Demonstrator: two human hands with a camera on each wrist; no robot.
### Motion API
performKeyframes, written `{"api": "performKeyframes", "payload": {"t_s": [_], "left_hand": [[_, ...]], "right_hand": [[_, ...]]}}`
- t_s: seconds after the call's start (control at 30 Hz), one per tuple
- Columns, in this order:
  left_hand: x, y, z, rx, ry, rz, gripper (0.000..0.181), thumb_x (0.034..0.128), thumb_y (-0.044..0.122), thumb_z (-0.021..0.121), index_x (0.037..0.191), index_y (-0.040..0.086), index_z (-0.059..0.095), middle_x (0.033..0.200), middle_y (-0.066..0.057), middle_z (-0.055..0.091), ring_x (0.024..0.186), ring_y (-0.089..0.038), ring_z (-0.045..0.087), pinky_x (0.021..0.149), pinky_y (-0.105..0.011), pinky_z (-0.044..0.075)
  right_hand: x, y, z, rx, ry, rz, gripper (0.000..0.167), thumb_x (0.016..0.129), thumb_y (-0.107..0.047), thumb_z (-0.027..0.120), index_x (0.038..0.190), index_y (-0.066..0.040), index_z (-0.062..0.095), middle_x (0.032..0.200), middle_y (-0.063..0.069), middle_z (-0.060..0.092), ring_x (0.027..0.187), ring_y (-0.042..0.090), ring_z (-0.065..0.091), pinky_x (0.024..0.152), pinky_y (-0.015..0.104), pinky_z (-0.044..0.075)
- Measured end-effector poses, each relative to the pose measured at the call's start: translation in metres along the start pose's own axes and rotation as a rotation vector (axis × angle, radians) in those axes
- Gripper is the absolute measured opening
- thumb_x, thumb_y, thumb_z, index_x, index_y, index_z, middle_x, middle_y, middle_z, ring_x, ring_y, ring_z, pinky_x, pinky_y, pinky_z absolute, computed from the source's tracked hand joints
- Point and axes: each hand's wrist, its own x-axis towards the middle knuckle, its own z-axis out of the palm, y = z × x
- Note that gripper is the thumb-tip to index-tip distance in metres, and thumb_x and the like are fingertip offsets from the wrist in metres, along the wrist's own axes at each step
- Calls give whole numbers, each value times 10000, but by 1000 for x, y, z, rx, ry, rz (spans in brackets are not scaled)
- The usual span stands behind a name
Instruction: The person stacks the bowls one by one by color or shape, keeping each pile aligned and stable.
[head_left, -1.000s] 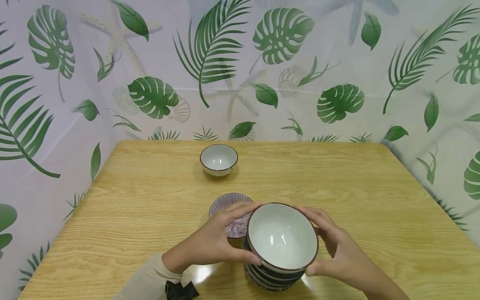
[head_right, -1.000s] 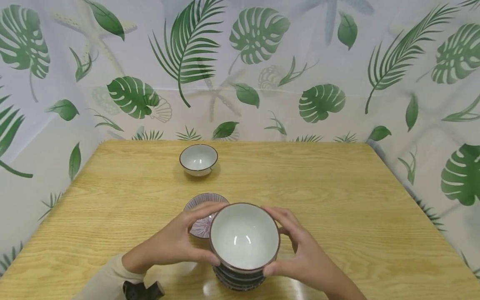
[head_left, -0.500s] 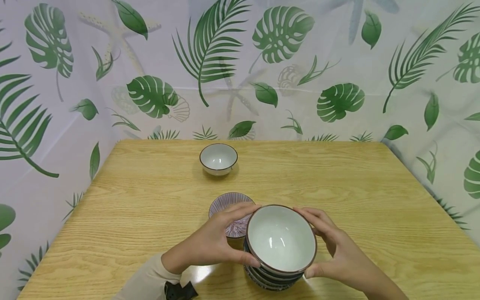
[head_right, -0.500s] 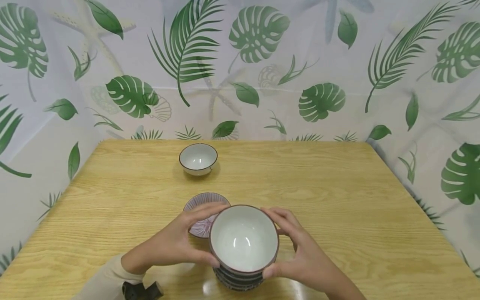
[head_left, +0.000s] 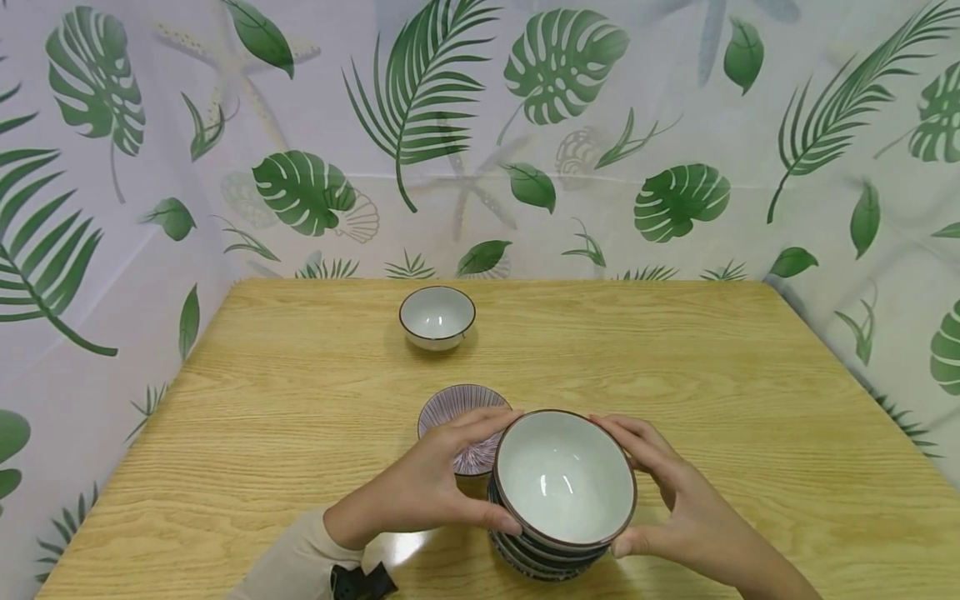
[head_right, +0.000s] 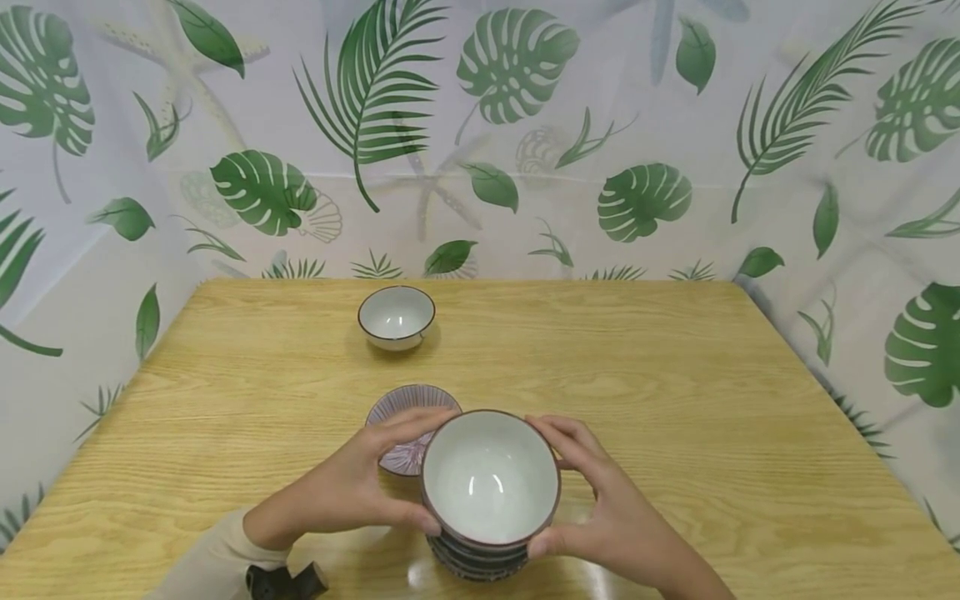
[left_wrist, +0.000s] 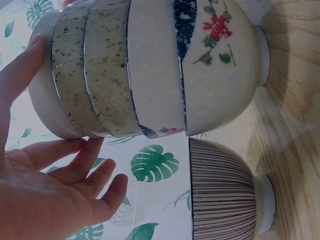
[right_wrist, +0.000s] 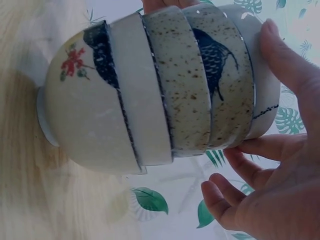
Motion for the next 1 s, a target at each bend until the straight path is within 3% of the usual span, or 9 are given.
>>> {"api": "performKeyframes", "payload": {"t_s": [0.43, 0.67, 0.73, 0.87, 1.0], "left_hand": [[-3, 2, 0, -10, -11, -35, 926, 694, 222, 872, 1471, 104, 382, 1499, -65, 383, 1388, -235, 332, 1107, -507, 323], [-5, -3, -5, 4, -34, 3, 861, 730, 230, 846, 1456, 86, 406, 1474, -42, 426, 1380, -245, 353, 1105, -490, 337], [-5, -3, -6, 7, -33, 6, 848, 732, 227, 843, 1448, 72, 416, 1466, -44, 438, 1374, -241, 364, 1109, -478, 337], [-5, -4, -5, 13, -31, 13, 806, 753, 236, 827, 1440, 85, 433, 1452, -40, 456, 1359, -225, 385, 1106, -468, 344], [-5, -5, -6, 6, -41, 13, 775, 776, 251, 808, 1442, 112, 436, 1451, -26, 457, 1361, -208, 379, 1101, -470, 352]], "right_hand": [[-1, -4, -1, -80, -26, 16, 1021, 657, -101, 868, 1508, -157, 307, 1453, 33, 354, 1311, 67, 339, 968, 199, 415], [-2, -5, -2, -22, -69, -55, 889, 823, -387, 738, 1519, -107, 261, 1470, 83, 329, 1316, 121, 352, 991, 228, 402], [-1, -6, -2, -8, -71, -72, 851, 858, -408, 694, 1515, -83, 262, 1470, 98, 330, 1328, 127, 343, 1002, 220, 391], [-1, -7, -2, -37, -58, -67, 714, 933, -304, 633, 1509, -78, 278, 1467, 79, 341, 1345, 99, 319, 1011, 202, 381], [0, -7, -1, -54, -31, -39, 565, 973, -69, 535, 1495, -85, 319, 1447, 58, 378, 1322, 89, 359, 987, 229, 424]]}}
